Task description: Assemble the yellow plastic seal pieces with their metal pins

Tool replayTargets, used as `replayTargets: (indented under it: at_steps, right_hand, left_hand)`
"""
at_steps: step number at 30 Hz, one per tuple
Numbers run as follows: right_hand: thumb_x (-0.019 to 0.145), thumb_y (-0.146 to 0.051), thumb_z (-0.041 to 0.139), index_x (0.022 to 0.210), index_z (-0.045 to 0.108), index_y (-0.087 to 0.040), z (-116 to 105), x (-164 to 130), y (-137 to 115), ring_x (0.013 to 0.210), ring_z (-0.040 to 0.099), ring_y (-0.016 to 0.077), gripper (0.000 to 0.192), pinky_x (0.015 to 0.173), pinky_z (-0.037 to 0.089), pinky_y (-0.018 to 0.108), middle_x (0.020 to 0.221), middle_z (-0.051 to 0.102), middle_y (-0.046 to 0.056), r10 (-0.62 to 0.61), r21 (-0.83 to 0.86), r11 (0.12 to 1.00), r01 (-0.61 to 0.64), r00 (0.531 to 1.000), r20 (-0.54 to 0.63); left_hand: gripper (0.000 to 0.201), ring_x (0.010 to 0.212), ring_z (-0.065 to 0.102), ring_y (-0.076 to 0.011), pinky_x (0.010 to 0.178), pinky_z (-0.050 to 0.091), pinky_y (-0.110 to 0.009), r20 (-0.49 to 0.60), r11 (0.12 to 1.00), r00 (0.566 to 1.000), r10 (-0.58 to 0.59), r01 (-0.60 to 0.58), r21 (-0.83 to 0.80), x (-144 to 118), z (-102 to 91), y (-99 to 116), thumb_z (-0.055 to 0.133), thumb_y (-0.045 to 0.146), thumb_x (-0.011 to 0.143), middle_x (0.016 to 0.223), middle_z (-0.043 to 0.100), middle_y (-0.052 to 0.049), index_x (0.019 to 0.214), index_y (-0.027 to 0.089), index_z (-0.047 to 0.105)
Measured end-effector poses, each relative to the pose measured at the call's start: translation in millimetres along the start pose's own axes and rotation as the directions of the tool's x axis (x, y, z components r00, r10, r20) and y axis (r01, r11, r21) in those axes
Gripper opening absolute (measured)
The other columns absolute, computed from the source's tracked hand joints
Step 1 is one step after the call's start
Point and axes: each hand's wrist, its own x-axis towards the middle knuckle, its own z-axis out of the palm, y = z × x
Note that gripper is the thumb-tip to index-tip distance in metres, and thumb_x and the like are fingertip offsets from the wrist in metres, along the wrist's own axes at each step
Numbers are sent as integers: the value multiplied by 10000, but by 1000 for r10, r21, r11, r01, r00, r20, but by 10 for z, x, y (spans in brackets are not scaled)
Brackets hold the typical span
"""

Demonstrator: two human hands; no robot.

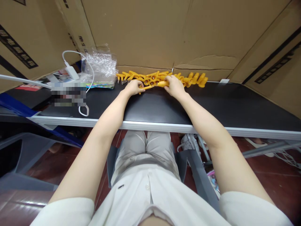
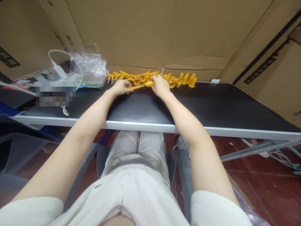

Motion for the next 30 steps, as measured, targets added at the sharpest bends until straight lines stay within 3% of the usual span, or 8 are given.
replayTargets:
  at_steps: [7, 13, 15, 21, 30]
  right_hand:
    - [926, -211, 653, 1352, 714, -184, 0, -17, -50, 1173, 688, 404, 432, 1058, 534, 552, 1348, 687, 189, -83, 37, 996, 82, 996, 20]
    - [955, -288, 672, 1346, 722, -214, -22, 2, -6, 1185, 671, 388, 400, 1080, 534, 553, 1306, 688, 168, -101, 84, 991, 102, 995, -23]
    - [953, -273, 666, 1351, 718, -206, -30, 3, 1, 1183, 671, 388, 407, 1089, 530, 557, 1317, 684, 176, -92, 80, 992, 93, 996, -19]
    - [957, -317, 651, 1354, 709, -209, -74, -3, -1, 1189, 657, 390, 415, 1104, 520, 565, 1284, 693, 177, -102, 104, 990, 100, 995, 10]
    - [1007, -359, 623, 1366, 687, -192, -95, 19, 47, 1219, 643, 374, 401, 1144, 492, 560, 1276, 693, 184, -124, 133, 984, 118, 992, 39]
  left_hand:
    - [148, 1139, 683, -275, 1144, 510, -379, -49, 992, 991, 123, -122, 19, 42, 78, 0, 853, 193, 766, 1049, 680, -74, 871, 184, 750]
    - [137, 1290, 639, -274, 1216, 464, -388, -80, 989, 991, 110, -117, -87, -23, 33, 155, 818, 132, 825, 1361, 636, -149, 919, 152, 721]
    - [136, 1255, 646, -275, 1197, 471, -392, -99, 991, 991, 93, -102, -85, -34, 15, 182, 810, 135, 828, 1310, 660, -155, 932, 150, 724]
    - [84, 1020, 663, -260, 1056, 505, -359, -118, 987, 985, 128, -139, -84, -64, -10, 222, 778, 181, 791, 879, 672, -46, 854, 174, 723]
    - [130, 921, 674, -231, 1006, 515, -336, -124, 992, 988, 96, -105, -72, -70, 18, 273, 754, 173, 854, 846, 676, -24, 983, 162, 744]
